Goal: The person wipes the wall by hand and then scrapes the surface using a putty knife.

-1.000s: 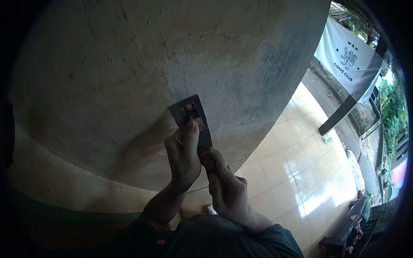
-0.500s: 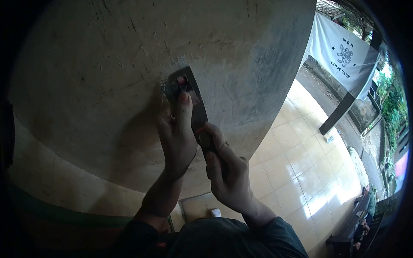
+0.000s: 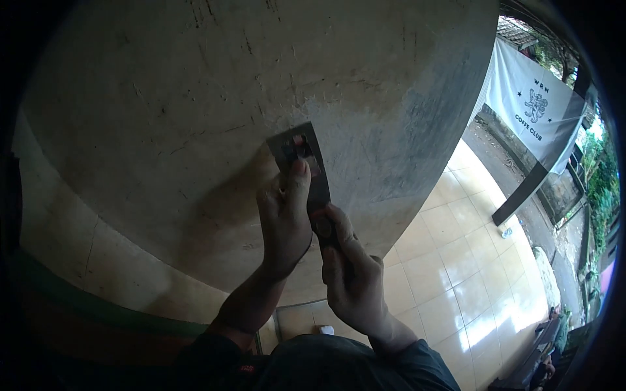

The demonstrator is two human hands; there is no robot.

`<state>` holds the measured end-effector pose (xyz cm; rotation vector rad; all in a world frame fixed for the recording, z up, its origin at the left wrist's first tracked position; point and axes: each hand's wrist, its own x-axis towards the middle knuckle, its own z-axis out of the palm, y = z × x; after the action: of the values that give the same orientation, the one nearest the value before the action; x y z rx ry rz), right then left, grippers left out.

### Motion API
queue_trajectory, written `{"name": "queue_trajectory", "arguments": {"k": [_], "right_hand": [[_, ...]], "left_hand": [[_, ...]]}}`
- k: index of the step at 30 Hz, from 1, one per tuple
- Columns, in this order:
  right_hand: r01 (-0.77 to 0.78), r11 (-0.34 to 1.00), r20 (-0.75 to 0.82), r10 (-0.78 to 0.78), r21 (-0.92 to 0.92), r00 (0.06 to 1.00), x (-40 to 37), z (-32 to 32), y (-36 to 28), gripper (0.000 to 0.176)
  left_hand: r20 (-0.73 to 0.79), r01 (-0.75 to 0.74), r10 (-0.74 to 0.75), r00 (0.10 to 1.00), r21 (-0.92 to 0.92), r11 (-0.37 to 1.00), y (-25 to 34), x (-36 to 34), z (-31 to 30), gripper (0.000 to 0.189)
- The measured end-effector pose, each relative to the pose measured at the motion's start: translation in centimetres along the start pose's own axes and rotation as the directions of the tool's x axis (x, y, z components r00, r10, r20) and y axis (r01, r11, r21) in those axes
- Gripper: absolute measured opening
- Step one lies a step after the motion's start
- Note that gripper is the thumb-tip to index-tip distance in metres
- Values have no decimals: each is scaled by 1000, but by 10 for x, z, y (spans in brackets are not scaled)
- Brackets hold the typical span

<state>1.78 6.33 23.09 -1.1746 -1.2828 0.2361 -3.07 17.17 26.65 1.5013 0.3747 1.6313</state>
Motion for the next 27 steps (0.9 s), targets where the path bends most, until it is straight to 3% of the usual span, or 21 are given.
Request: {"name": "queue_trajectory", "arguments": {"k": [1,4,6,8,10,11,12,15,17,18,20,21,23,24,26,27], "right_hand": [[-33,999,14,33,16,999,-2,3,3,47],[-29,997,12,28,76,1000,13,1,-1,48],[57,996,-20,-56,72,998,30,1,-8,49],[75,994,-57,-70,81,996,33,-6,-17,49],[69,992,-24,-67,110,997,14,-17,-14,49],[-32,991,10,31,128,999,-3,-22,-11,45],[-136,980,45,131,144,990,-20,-24,-6,42],[-387,885,61,415,-260,908,-63,-30,7,43],[-393,805,83,474,-445,877,-83,-34,19,44],[-390,785,97,490,-482,867,-90,-37,20,45],[-412,700,107,569,-583,816,-99,-42,23,44],[-404,617,122,633,-675,764,-104,-43,24,42],[-416,574,102,663,-705,741,-112,-43,24,43],[-410,538,95,682,-737,725,-117,-42,25,43],[-426,527,115,716,-735,689,-127,-36,25,43],[-434,522,137,740,-734,659,-133,-32,24,43]], "left_hand": [[-11,133,-134,991,-42,990,2,-6,-1,37],[97,28,-19,995,-98,995,3,14,-7,37],[35,45,-40,999,-145,988,16,27,3,37],[101,83,-61,993,-227,970,24,31,8,39],[120,104,-81,989,-194,975,17,10,10,40],[117,109,-88,989,-181,977,6,-8,10,42],[129,224,-204,971,-174,959,-5,-30,6,43],[185,560,-532,826,-162,813,-49,-98,-7,47],[262,722,-694,671,-16,692,-75,-136,-21,50],[272,732,-702,658,-12,682,-86,-150,-31,50],[386,777,-815,432,299,553,-104,-169,-54,53],[393,782,-820,417,305,544,-108,-177,-61,53],[296,729,-807,511,347,589,-112,-189,-70,52],[299,735,-812,500,348,581,-113,-196,-72,52],[218,687,-706,673,169,707,-113,-210,-73,50],[180,633,-656,733,176,754,-107,-215,-73,45]]}}
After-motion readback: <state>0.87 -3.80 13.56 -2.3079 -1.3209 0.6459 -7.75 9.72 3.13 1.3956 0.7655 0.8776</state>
